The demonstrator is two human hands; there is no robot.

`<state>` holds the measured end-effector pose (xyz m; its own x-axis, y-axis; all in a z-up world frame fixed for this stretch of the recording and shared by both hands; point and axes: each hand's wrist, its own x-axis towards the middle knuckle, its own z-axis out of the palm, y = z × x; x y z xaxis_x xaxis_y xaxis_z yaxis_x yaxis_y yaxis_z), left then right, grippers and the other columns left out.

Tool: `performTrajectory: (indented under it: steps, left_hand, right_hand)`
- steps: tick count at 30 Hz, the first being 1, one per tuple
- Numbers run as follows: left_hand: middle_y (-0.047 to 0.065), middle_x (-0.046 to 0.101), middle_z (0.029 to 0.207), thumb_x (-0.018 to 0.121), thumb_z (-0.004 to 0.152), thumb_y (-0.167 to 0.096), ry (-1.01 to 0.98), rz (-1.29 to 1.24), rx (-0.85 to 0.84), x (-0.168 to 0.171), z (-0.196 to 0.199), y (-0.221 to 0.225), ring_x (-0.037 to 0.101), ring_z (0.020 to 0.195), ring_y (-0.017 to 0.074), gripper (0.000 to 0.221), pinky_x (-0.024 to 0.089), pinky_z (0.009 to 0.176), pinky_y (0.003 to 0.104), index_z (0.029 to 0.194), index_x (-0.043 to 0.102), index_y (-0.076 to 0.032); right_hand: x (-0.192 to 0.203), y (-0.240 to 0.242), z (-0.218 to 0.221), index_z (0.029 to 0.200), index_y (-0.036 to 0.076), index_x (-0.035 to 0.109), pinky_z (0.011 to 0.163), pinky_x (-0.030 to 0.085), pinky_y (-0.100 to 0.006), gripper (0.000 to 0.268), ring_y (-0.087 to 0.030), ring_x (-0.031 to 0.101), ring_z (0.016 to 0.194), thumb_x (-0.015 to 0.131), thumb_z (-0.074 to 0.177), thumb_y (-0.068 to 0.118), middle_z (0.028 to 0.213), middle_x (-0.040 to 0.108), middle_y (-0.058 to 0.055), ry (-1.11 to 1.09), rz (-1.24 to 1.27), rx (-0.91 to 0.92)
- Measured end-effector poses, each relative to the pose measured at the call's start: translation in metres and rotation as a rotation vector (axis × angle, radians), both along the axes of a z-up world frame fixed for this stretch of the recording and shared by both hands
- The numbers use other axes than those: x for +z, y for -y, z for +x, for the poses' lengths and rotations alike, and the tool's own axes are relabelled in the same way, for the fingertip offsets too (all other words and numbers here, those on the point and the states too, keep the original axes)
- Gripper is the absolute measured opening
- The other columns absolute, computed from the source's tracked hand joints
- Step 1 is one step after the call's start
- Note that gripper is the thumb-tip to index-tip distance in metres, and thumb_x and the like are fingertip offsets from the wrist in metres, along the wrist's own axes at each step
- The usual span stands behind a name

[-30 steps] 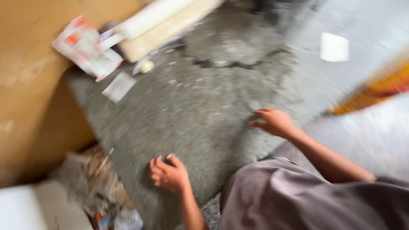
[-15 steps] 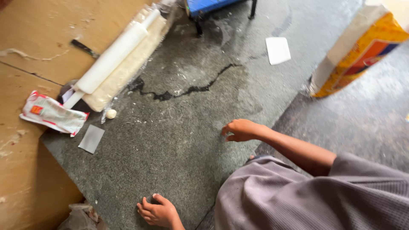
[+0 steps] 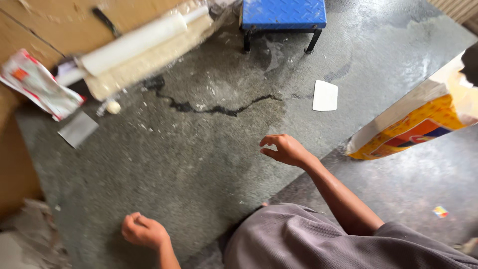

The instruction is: The person uses a white plastic card to scrape residue off a stone counter and then uses the card to scrape residue off their fingers and palms.

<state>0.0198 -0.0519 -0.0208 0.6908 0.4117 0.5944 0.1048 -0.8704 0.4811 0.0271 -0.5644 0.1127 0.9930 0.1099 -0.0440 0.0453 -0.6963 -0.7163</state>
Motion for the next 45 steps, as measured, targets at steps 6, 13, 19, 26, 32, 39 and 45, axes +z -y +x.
performTrajectory:
  steps: [6,13,19,26,32,39,45]
  left_hand:
    - [0.016,0.055,0.144,0.054,0.119,-0.017,-0.214,0.091,0.056,-0.021,-0.006,0.034,0.042,0.151,0.0429,0.023,0.021,0.123,0.073,0.114,0.062,0.003]
    - [0.016,0.052,0.141,0.06,0.118,-0.02,-0.26,0.1,0.041,0.01,-0.01,0.044,0.04,0.15,0.0465,0.023,0.02,0.12,0.077,0.102,0.061,-0.003]
    - [0.014,0.053,0.139,0.063,0.116,-0.019,-0.258,0.088,0.057,0.01,-0.012,0.043,0.043,0.149,0.043,0.022,0.022,0.122,0.075,0.099,0.059,-0.005]
    - [0.014,0.06,0.132,0.071,0.104,-0.003,-0.097,-0.017,0.026,0.033,-0.003,0.061,0.052,0.137,0.039,0.017,0.036,0.118,0.061,0.112,0.056,-0.006]
    - [0.015,0.061,0.124,0.069,0.102,0.0,-0.06,-0.094,0.001,0.043,-0.006,0.158,0.057,0.123,0.0382,0.019,0.042,0.11,0.051,0.114,0.055,-0.005]
    - [0.019,0.059,0.123,0.071,0.097,-0.013,-0.12,-0.121,-0.071,0.034,0.041,0.355,0.053,0.118,0.038,0.029,0.042,0.103,0.05,0.121,0.06,-0.001]
    - [0.017,0.063,0.119,0.074,0.097,-0.017,-0.134,-0.094,0.028,0.029,0.068,0.419,0.055,0.116,0.0377,0.028,0.044,0.102,0.049,0.118,0.062,-0.002]
  right_hand:
    - [-0.012,0.015,-0.019,0.114,0.011,0.073,0.084,0.06,-0.042,0.029,-0.028,0.075,0.101,0.072,0.092,0.031,0.109,0.077,-0.011,-0.16,-0.036,0.089]
    - [-0.021,0.003,-0.013,0.117,0.011,0.072,0.085,0.062,-0.039,0.03,-0.025,0.074,0.107,0.068,0.095,0.03,0.118,0.077,-0.007,-0.273,-0.058,0.072]
    - [-0.014,0.021,0.024,0.125,0.009,0.067,0.09,0.058,-0.04,0.04,-0.027,0.073,0.106,0.073,0.092,0.03,0.12,0.074,-0.01,-0.288,-0.135,0.227]
    - [-0.005,0.121,0.068,0.12,0.008,0.065,0.081,0.064,-0.034,0.029,-0.021,0.074,0.109,0.074,0.096,0.024,0.141,0.067,-0.008,-0.119,-0.023,0.041]
    - [-0.039,0.242,0.123,0.148,0.008,0.048,0.086,0.061,-0.037,0.067,-0.029,0.057,0.129,0.082,0.094,0.025,0.145,0.054,-0.017,0.113,0.039,-0.21]
    - [-0.13,0.368,0.232,0.158,0.007,0.027,0.099,0.057,-0.039,0.096,-0.028,0.05,0.131,0.095,0.091,0.024,0.146,0.048,-0.022,0.388,0.353,-0.627]
    - [-0.132,0.352,0.286,0.157,0.008,0.018,0.107,0.056,-0.044,0.117,-0.028,0.059,0.133,0.102,0.078,0.025,0.148,0.051,-0.021,0.293,0.793,-0.407]
